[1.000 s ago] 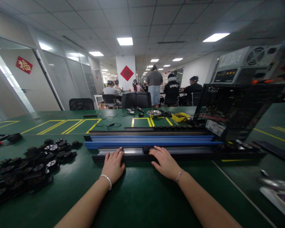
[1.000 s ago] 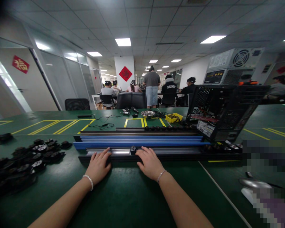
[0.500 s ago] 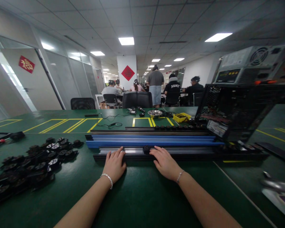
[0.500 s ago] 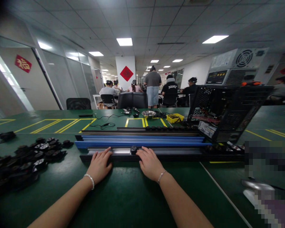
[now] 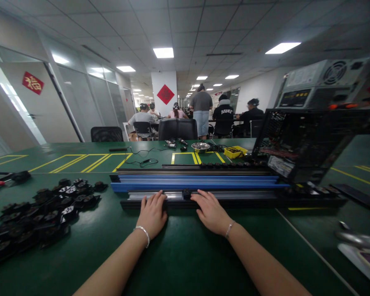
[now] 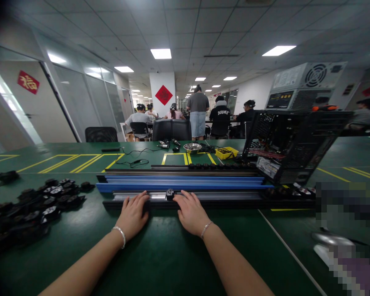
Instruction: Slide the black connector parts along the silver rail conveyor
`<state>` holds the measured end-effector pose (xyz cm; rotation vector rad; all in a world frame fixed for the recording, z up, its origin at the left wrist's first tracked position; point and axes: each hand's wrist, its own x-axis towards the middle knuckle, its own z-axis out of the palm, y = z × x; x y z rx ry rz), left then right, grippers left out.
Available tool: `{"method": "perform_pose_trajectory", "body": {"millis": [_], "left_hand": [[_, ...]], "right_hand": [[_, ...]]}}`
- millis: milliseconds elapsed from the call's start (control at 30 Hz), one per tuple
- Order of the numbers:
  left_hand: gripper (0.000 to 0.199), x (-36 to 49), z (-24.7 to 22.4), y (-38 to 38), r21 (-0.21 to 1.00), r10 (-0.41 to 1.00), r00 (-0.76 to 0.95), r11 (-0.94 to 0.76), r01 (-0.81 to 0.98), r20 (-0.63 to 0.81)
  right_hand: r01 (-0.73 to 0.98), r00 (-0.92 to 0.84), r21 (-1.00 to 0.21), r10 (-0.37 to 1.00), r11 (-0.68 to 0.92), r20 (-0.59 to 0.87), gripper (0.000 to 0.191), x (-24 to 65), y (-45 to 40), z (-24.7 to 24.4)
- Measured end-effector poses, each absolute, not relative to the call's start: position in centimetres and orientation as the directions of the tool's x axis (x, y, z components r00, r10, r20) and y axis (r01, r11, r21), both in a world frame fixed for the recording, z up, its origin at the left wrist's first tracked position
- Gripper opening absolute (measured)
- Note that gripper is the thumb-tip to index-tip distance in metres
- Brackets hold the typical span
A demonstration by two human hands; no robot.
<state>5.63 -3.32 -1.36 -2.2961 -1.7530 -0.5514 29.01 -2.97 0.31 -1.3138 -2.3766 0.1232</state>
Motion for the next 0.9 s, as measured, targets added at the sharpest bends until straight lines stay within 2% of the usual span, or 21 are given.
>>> {"method": "perform_pose_trajectory", "body": {"millis": [167,300,467,667,900], "left_hand": [[0.061,8.0,-1.6,-4.3,0.012,0.843,0.381,-0.416,0.909,0.381],[0.063,9.4,-1.5,-4.5,-0.032,0.819,0.452,-0.472,0.881,0.354],[0.068,11.3,-1.2,-4.0,-0.057,0.897,0.349,-0.347,0.936,0.270],[0.070,13.7,-1.0,-3.2,-0.057,0.947,0.218,-0.210,0.976,0.234],[0.072,14.6,0.3,-2.3,0.002,0.976,0.140,-0.143,0.990,0.167]], "right_hand": [[0.788,-0.470,-0.272,0.825,0.552,0.313,0.048,28.9,-3.0,0.2],[0.786,-0.493,-0.254,0.820,0.563,0.291,0.053,28.9,-2.9,0.2],[0.796,-0.510,-0.205,0.813,0.570,0.282,0.058,29.4,-2.7,0.1],[0.953,-0.244,-0.079,0.895,0.293,0.374,0.066,30.3,-2.3,-0.8],[0.971,-0.214,-0.036,0.930,0.235,0.299,0.068,30.5,-1.9,-1.1]]}}
